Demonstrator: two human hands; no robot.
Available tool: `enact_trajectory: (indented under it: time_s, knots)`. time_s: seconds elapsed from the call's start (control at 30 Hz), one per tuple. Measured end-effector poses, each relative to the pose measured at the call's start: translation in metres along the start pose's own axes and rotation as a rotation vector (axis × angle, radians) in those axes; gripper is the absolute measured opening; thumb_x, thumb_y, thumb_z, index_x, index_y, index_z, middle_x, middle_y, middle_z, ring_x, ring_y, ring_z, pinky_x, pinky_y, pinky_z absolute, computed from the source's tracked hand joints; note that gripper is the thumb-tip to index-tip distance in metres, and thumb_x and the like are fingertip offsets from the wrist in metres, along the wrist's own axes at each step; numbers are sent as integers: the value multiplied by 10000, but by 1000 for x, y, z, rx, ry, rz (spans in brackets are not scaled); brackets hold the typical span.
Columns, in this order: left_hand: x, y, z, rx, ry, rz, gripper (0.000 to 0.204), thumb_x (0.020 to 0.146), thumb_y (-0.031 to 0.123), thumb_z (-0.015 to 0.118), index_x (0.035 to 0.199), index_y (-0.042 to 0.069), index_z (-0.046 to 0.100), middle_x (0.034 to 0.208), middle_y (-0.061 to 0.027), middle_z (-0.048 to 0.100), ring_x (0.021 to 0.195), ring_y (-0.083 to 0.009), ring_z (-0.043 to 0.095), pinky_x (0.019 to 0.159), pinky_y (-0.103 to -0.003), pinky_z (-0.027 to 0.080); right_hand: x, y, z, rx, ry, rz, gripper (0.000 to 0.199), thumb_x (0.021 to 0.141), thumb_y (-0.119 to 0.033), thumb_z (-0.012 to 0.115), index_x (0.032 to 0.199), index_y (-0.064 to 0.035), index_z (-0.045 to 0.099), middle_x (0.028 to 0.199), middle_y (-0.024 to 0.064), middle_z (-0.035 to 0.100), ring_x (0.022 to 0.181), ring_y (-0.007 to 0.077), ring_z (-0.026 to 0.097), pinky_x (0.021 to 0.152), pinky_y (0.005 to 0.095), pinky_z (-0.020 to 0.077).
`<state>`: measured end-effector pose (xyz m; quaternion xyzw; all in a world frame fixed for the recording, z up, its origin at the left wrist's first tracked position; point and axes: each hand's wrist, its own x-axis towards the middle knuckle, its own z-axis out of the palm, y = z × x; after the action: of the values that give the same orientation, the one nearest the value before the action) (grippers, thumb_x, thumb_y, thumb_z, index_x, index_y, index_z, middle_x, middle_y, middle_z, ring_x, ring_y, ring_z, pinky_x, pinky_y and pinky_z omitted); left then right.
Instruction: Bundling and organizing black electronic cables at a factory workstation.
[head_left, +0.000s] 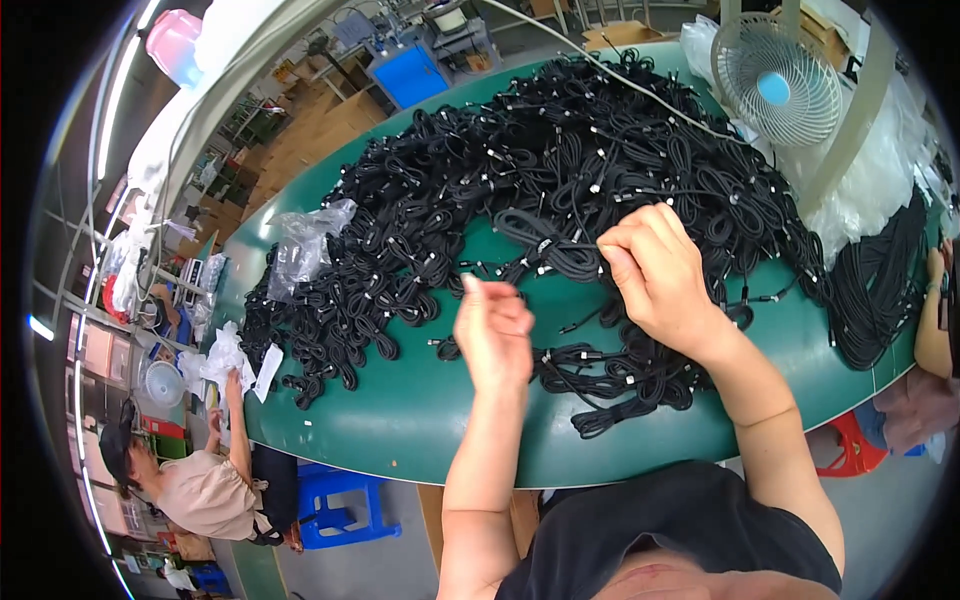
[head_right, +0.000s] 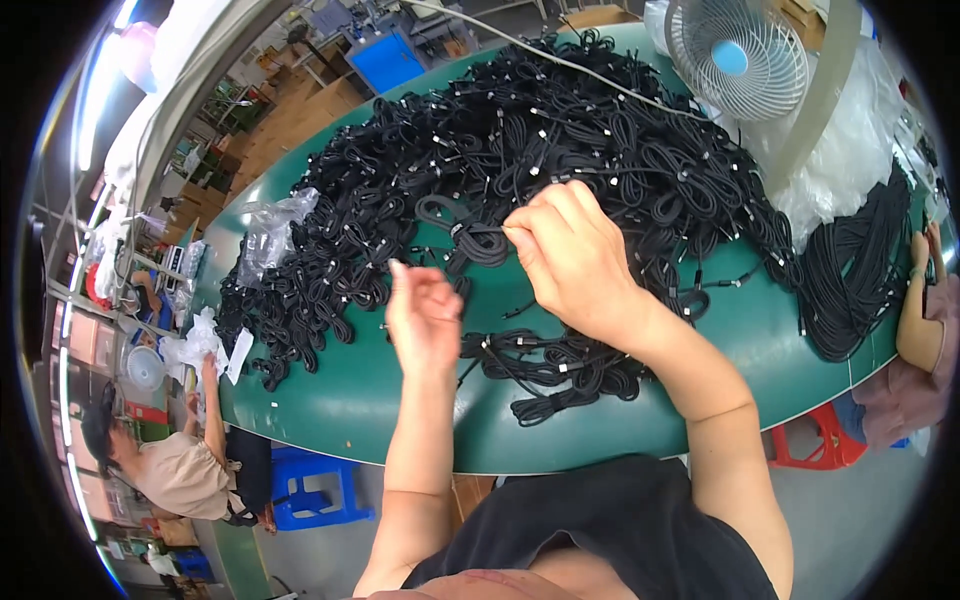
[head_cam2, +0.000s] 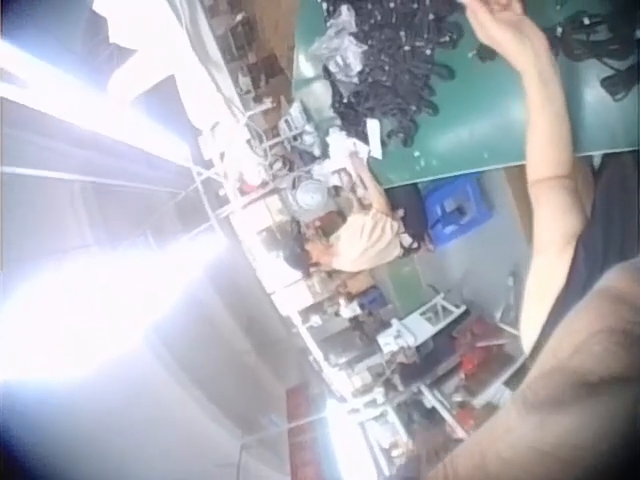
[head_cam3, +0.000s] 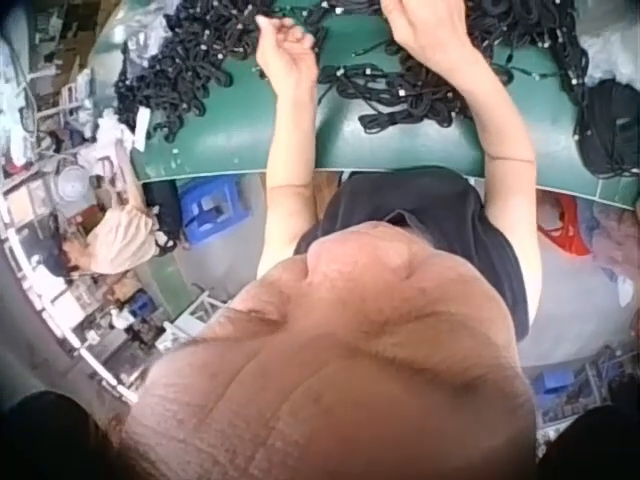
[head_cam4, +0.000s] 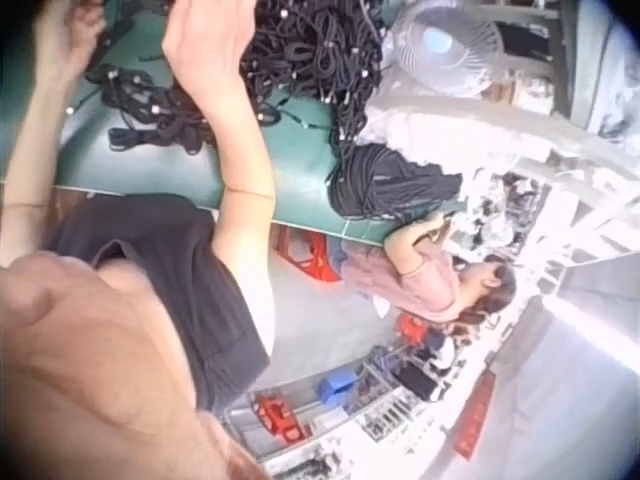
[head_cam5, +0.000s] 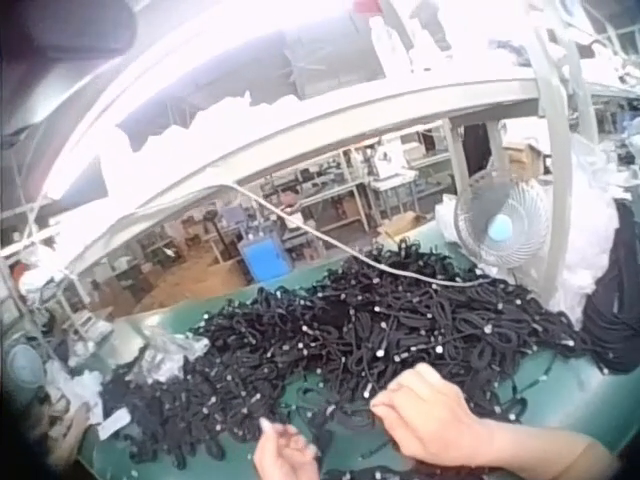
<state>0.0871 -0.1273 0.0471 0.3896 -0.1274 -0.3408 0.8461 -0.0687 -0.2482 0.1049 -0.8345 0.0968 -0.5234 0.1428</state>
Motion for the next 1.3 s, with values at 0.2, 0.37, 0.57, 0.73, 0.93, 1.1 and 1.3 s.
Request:
enact_trajectory:
  time_s: [0.2, 0.37, 0.57, 0.73, 0.93, 1.1, 1.3]
  knots:
    - [7, -6, 47, 5, -372, -70, 369, 912, 315, 486, 1123, 13, 489, 928, -95, 597, 628, -91, 517, 481, -214, 379, -2, -5, 1, -48, -92, -129, 129, 707, -38, 645, 807, -19, 565, 757, 73, 490, 680, 235, 476, 581, 314, 431]
    - [13, -19, 57, -50, -445, 41, 299, 868, 139, 573, 1133, 31, 485, 946, -87, 604, 677, -94, 549, 492, -206, 388, -1, -2, -9, -92, -99, -131, 153, 662, -29, 662, 774, -1, 563, 737, 82, 481, 664, 229, 476, 542, 305, 432]
    - [5, -24, 56, -78, -481, -26, 266, 862, 147, 586, 1090, 43, 497, 972, -90, 596, 748, -114, 570, 549, -211, 427, -3, -8, -9, -141, -56, -131, 146, 642, -29, 654, 727, -5, 538, 722, 87, 479, 635, 222, 473, 502, 294, 420]
    - [-5, -27, 58, 55, -491, 40, 292, 828, 136, 633, 1077, 55, 504, 991, -66, 588, 735, -97, 555, 538, -195, 410, -5, -8, -6, -145, -86, -138, 134, 643, -30, 647, 717, -16, 536, 705, 74, 472, 637, 216, 474, 516, 291, 426]
    - [-3, -22, 56, -25, -466, 14, 270, 842, 162, 618, 1059, 50, 504, 984, -85, 599, 724, -98, 559, 553, -211, 422, -5, -11, -9, -220, -113, -137, 121, 648, -41, 642, 722, -25, 548, 681, 60, 470, 631, 208, 477, 519, 293, 426]
    - [-8, -27, 58, 6, -440, 38, 274, 849, 159, 607, 1077, 53, 499, 980, -85, 599, 749, -103, 562, 583, -216, 430, -12, -13, -5, -209, -102, -106, 126, 655, -60, 642, 738, -28, 552, 675, 55, 474, 628, 199, 480, 526, 290, 427]
    - [-6, -24, 59, -11, -416, 30, 241, 876, 155, 565, 1080, 41, 504, 983, -83, 608, 751, -103, 570, 582, -205, 429, -8, -20, -12, -234, -136, -30, 147, 681, -68, 651, 788, -9, 569, 689, 69, 481, 653, 201, 492, 544, 302, 445]
